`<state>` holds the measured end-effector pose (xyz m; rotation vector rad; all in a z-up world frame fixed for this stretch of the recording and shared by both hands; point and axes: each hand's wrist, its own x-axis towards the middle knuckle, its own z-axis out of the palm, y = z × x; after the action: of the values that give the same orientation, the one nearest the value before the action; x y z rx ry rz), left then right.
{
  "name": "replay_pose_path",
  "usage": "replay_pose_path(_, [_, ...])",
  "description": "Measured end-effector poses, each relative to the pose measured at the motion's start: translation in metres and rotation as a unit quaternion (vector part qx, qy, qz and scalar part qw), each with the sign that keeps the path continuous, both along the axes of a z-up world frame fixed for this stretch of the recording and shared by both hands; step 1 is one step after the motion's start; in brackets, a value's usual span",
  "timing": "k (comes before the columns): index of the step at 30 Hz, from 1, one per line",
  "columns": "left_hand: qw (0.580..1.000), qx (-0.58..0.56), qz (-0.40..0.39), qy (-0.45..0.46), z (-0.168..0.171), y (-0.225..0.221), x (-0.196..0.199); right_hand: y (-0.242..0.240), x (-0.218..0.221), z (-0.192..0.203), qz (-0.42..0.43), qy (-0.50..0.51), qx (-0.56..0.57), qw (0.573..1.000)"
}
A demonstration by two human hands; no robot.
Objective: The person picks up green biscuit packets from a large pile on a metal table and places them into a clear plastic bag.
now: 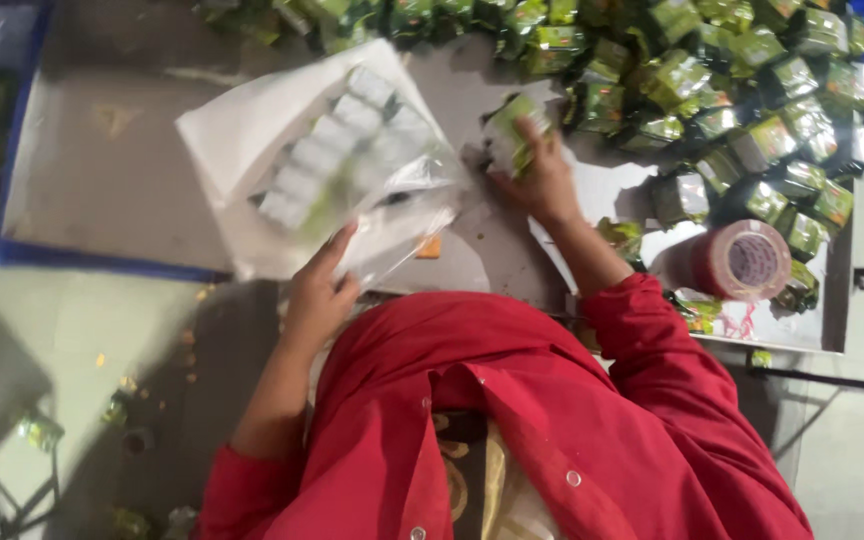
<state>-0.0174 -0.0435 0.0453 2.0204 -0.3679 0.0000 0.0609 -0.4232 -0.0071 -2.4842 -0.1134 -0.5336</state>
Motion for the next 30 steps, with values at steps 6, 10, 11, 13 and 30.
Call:
replay_pose_path(6, [0.998, 0.060, 0.002, -0.017, 0.014, -0.005, 0.001, -0.012, -0.004, -0.002, 0.106, 0.220, 0.734, 0.634])
replay_pose_path(10, [0.994, 0.064, -0.010, -0.094, 0.005, -0.011, 0.000, 0.055, -0.029, -0.039, 0.261, 0.440, 0.599, 0.616])
replay_pose_path(11, [0.992, 0.079, -0.006, -0.100, 0.003, -0.011, -0.001, 0.080, -0.029, -0.043, 0.191, 0.517, 0.549, 0.628])
replay_pose_path(13, [0.990, 0.095, 0.000, -0.109, 0.001, -0.007, -0.005, 0.129, -0.024, -0.043, 0.260, 0.496, 0.658, 0.503])
replay_pose_path(30, [0.987, 0.034, -0.006, -0.157, -0.048, -0.002, 0.000, 0.171, -0.016, -0.010, 0.149, 0.299, 0.180, 0.925])
